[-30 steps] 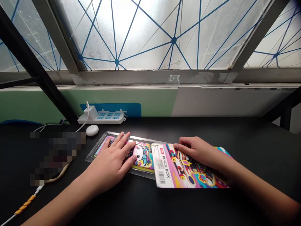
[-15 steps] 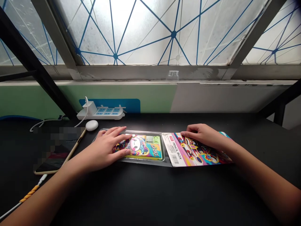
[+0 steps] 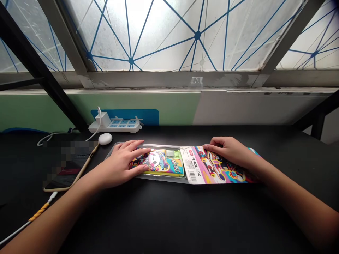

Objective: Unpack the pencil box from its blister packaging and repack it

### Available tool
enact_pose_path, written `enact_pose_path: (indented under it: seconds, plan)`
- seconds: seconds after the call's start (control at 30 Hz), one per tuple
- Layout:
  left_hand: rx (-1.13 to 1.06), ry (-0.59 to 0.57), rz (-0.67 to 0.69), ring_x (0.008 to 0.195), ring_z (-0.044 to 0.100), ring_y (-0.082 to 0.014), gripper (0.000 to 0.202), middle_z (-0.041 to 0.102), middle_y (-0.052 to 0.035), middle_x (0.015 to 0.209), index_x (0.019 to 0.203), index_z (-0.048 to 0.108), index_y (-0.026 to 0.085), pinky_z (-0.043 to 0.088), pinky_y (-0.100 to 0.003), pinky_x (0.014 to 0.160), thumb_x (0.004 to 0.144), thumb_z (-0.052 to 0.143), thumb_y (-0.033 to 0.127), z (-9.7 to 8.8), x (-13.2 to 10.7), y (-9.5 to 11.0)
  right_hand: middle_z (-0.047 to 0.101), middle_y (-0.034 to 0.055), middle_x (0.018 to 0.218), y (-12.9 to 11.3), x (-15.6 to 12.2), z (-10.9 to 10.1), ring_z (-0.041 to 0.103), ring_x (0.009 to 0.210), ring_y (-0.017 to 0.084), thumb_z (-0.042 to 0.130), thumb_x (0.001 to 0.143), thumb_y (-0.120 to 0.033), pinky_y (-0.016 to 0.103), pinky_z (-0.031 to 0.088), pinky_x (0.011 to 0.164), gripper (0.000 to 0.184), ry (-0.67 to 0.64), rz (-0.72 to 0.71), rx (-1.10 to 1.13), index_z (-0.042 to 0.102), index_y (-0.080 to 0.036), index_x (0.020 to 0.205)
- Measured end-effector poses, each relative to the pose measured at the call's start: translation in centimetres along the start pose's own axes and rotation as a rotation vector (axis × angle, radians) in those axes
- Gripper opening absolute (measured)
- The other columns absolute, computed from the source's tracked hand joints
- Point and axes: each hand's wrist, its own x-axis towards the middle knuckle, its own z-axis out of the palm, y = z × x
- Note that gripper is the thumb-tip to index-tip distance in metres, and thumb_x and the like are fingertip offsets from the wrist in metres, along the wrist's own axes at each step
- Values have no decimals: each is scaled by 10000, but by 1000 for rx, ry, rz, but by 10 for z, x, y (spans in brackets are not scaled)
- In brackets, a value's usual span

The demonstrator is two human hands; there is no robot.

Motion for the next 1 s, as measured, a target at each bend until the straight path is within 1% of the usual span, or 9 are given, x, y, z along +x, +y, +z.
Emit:
enact_pose_path:
  seconds: [0.17,0.27,0.33,0.47,0.6,0.67,0.8,0.9,1.0]
  plan:
    - [-67,92,-16,1504,246,-392,528,409,-89,1601,1391,605,313,271,-648,1165,945,557,592,13,2,31,640,1,682,-23,-10,27,527,621,171,464,888,-747,282,362,538,554,20,-31,-11,600,-234,728]
    - [-250,133,7,1531,190,-350,447,382,-61,1617,1361,610,307,283,-588,1195,955,588,492,14,0,51,647,-7,708,-30,-13,35,541,650,176,461,908,-723,281,369,558,517,1,-36,4,586,-243,761]
    - [-432,136,28,1526,228,-322,394,375,-38,1620,1333,615,325,304,-535,1206,959,604,450,11,-3,57,647,-10,712,-30,-12,34,538,656,176,474,900,-727,281,372,565,513,-22,-27,18,585,-245,766]
    - [-857,184,17,1422,447,-315,275,454,-58,1566,1187,691,290,467,-430,1101,967,611,434,0,-8,50,656,1,735,-23,-9,24,533,665,177,487,879,-752,282,386,571,538,-92,-6,59,608,-238,780]
    - [-1036,455,-71,1377,503,-314,228,604,-95,1418,1015,716,215,428,-435,1132,979,589,401,-5,-2,25,693,16,801,-12,-7,12,581,722,192,531,871,-729,285,432,608,513,-171,-35,86,652,-230,852]
    - [-1091,531,-122,1361,518,-306,243,620,-100,1395,1018,684,203,418,-468,1138,989,549,402,-2,4,13,707,25,823,-6,-5,6,611,746,209,570,860,-704,294,460,625,488,-203,-50,71,669,-228,896]
    - [-1039,528,-192,1397,481,-274,302,572,-104,1448,1145,599,210,395,-488,1153,1014,450,438,14,14,8,752,44,934,3,-1,-1,690,841,273,655,820,-648,341,542,696,449,-266,-71,66,687,-252,1028]
    - [-1011,487,-174,1428,440,-265,357,509,-112,1506,1197,564,223,334,-508,1190,1040,378,484,25,14,18,767,61,1041,4,1,-2,722,924,317,724,765,-603,366,582,774,452,-170,-103,57,706,-279,1080]
    - [-890,425,-109,1494,314,-275,410,401,-89,1585,1253,565,254,268,-527,1219,1035,381,548,29,10,28,760,80,1121,1,1,2,721,1003,327,751,757,-543,330,582,823,448,-49,-135,42,716,-289,1125]
